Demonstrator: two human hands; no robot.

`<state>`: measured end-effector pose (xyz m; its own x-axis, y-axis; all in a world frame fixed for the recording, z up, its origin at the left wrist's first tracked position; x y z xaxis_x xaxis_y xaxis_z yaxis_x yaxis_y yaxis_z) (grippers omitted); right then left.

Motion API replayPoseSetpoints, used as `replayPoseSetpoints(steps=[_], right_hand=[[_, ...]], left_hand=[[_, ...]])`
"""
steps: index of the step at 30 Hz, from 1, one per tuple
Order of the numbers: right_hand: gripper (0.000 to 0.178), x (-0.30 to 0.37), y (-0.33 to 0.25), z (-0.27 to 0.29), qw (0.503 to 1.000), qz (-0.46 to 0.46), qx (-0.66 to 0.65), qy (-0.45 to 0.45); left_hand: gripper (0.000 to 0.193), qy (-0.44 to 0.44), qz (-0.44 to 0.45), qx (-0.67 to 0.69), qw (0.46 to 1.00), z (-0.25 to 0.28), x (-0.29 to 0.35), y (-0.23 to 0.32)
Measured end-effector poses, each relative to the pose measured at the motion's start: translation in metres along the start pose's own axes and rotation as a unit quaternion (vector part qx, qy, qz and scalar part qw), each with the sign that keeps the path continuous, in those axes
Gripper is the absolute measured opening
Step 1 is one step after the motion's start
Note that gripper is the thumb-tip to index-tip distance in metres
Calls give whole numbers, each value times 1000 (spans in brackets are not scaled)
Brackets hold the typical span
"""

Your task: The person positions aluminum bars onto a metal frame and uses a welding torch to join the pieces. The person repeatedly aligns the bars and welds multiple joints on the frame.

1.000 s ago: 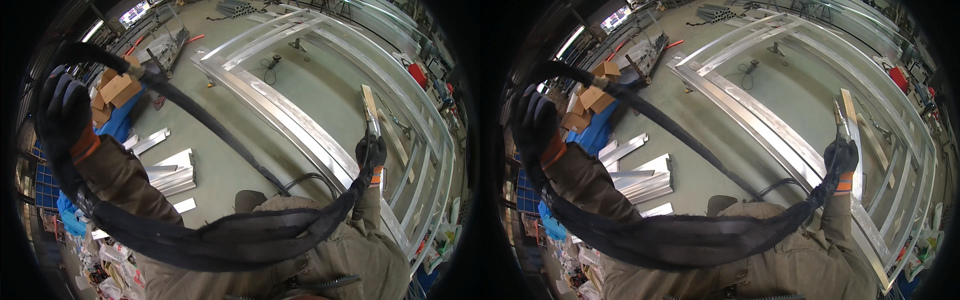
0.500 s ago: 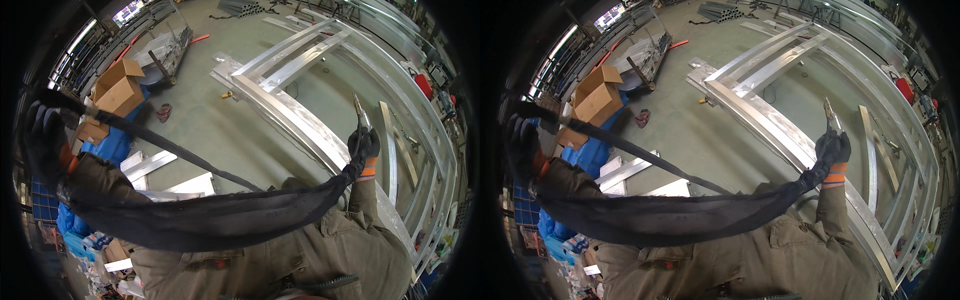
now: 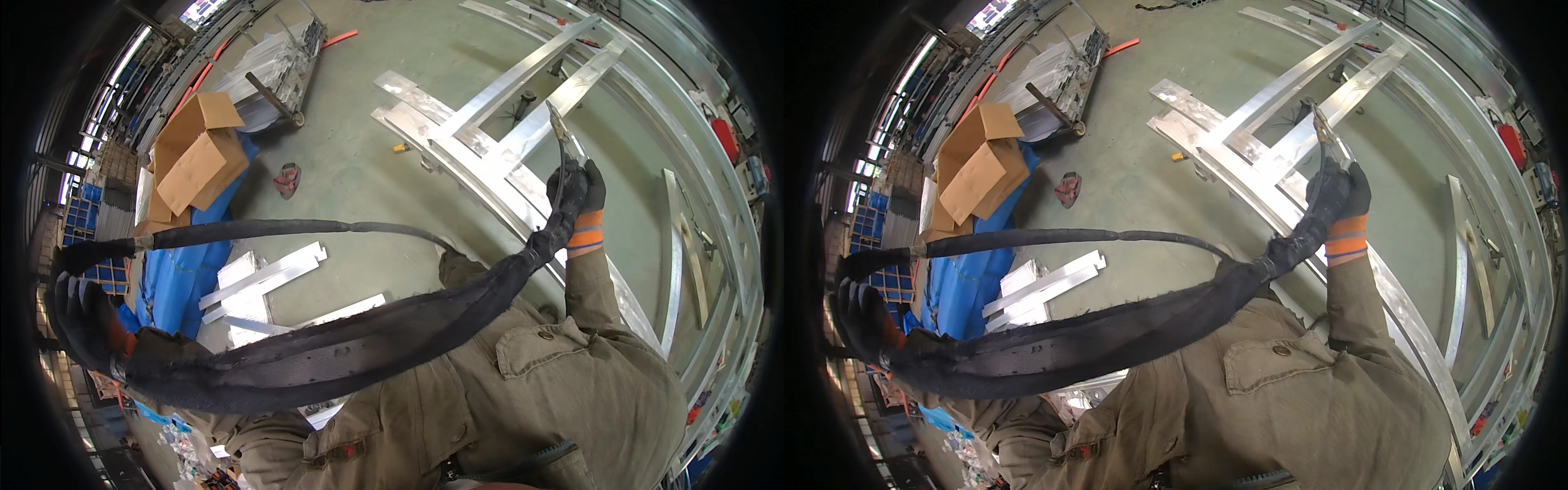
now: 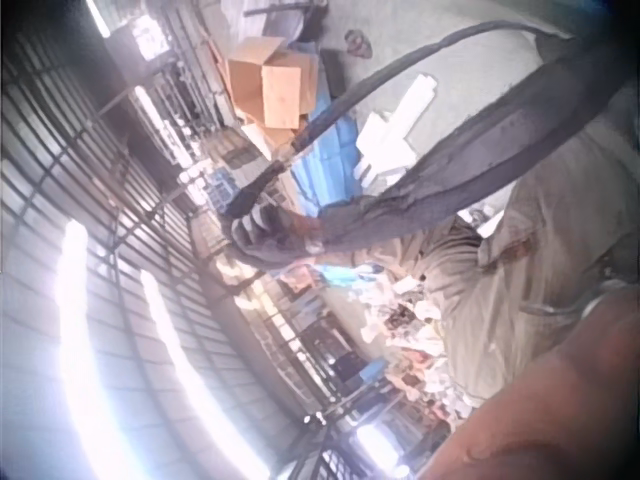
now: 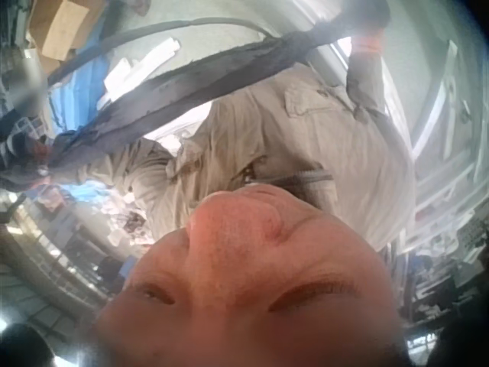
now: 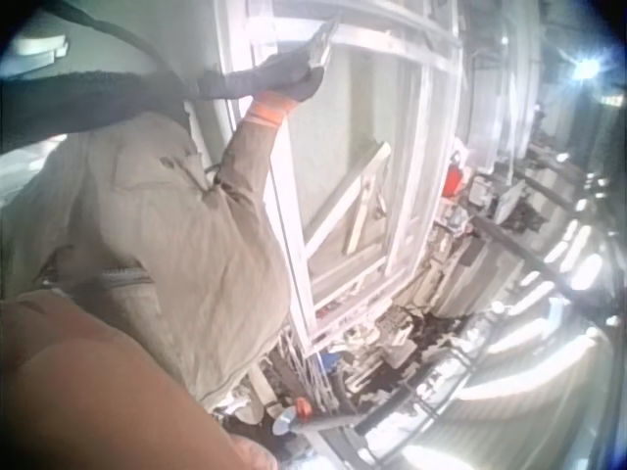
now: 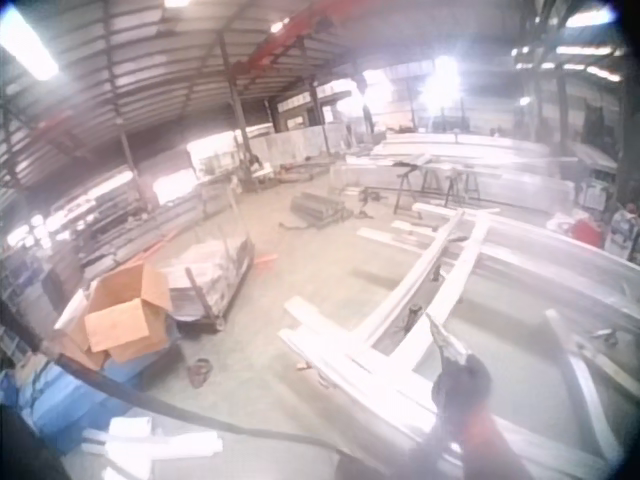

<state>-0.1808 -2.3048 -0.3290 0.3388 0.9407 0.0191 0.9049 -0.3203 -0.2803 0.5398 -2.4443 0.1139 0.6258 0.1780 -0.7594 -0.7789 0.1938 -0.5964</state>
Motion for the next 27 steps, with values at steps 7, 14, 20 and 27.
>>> replayPoseSetpoints(steps=[7, 14, 20, 27], right_hand=[[49, -176, 12, 40, 998, 31, 10, 56], [47, -191, -37, 65, 967, 200, -37, 151], [50, -106, -47, 57, 873, 421, -65, 238], [34, -79, 85, 21, 711, 604, -135, 334]], left_hand=[[36, -45, 292, 371, 881, -253, -8, -52], [32, -143, 153, 408, 889, -468, -64, 84], [31, -243, 141, 525, 803, -705, -105, 308], [30, -258, 30, 645, 719, -843, -170, 488]])
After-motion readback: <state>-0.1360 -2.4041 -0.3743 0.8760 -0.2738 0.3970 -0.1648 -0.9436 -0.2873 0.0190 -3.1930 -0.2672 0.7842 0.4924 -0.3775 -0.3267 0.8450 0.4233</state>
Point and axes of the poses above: each hand's wrist, its own x-axis away from the middle knuckle, its own z-axis out of the back of the hand, y = z × x, the point moved 8 cm from there along -x, towards the middle knuckle, and after that the axes turned 1 degree about -z, right-handed, at the moved point
